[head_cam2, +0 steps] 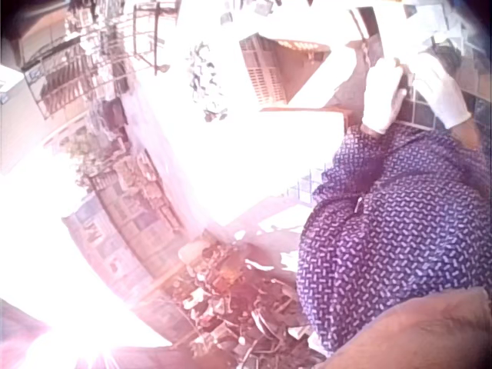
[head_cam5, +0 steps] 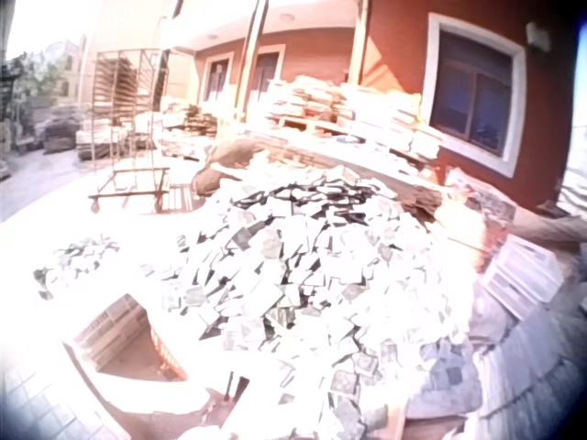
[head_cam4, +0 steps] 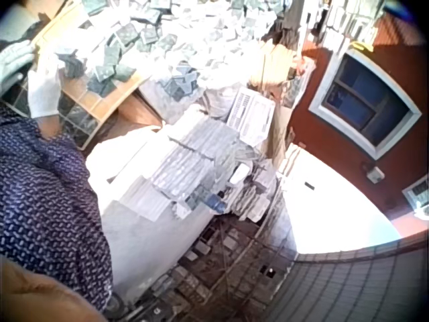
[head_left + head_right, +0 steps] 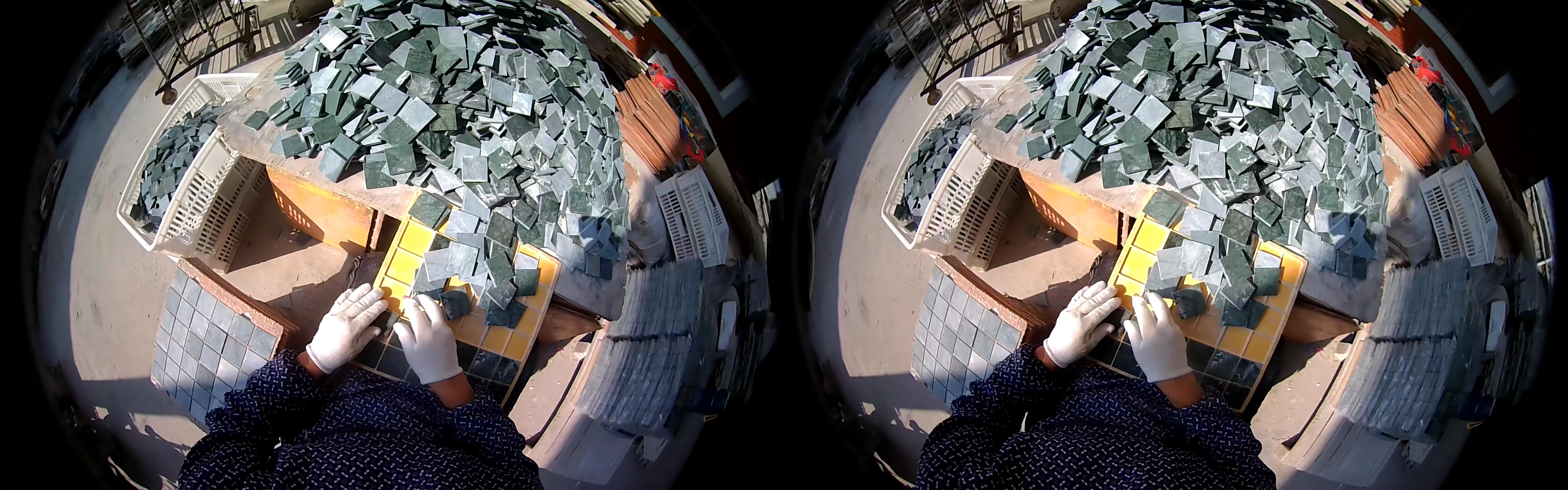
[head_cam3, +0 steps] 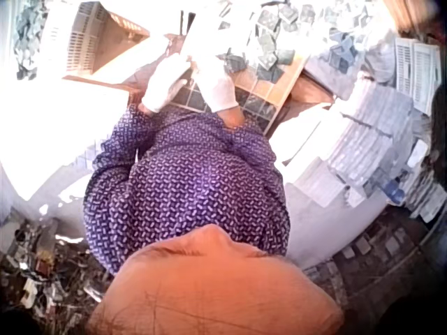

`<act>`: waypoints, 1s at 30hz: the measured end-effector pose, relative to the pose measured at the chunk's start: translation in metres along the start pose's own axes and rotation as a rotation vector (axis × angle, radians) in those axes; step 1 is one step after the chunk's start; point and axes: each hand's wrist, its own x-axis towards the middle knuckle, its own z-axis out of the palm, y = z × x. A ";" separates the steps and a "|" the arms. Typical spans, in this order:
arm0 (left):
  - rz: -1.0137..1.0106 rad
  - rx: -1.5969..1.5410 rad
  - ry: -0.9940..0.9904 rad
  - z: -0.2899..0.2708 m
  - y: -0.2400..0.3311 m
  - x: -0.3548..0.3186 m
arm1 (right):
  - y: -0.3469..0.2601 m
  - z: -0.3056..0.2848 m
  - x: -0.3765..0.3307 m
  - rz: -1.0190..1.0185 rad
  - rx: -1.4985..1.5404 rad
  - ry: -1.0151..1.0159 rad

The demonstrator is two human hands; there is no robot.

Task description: The person places small green tiles one by one into a yellow grid frame on a table, filling the grid cells. After completing the grid, the person flips the frame to reveal the arranged tiles and sets it aside.

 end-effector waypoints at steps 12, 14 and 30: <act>0.050 0.099 -0.034 0.007 -0.003 -0.009 | 0.044 -0.040 0.003 0.294 -0.245 -0.022; -0.001 0.039 -0.046 0.005 0.000 -0.009 | 0.043 -0.050 0.001 0.234 -0.083 -0.042; 0.017 0.085 0.129 0.014 0.028 0.071 | 0.055 -0.055 -0.023 0.121 -0.152 -0.044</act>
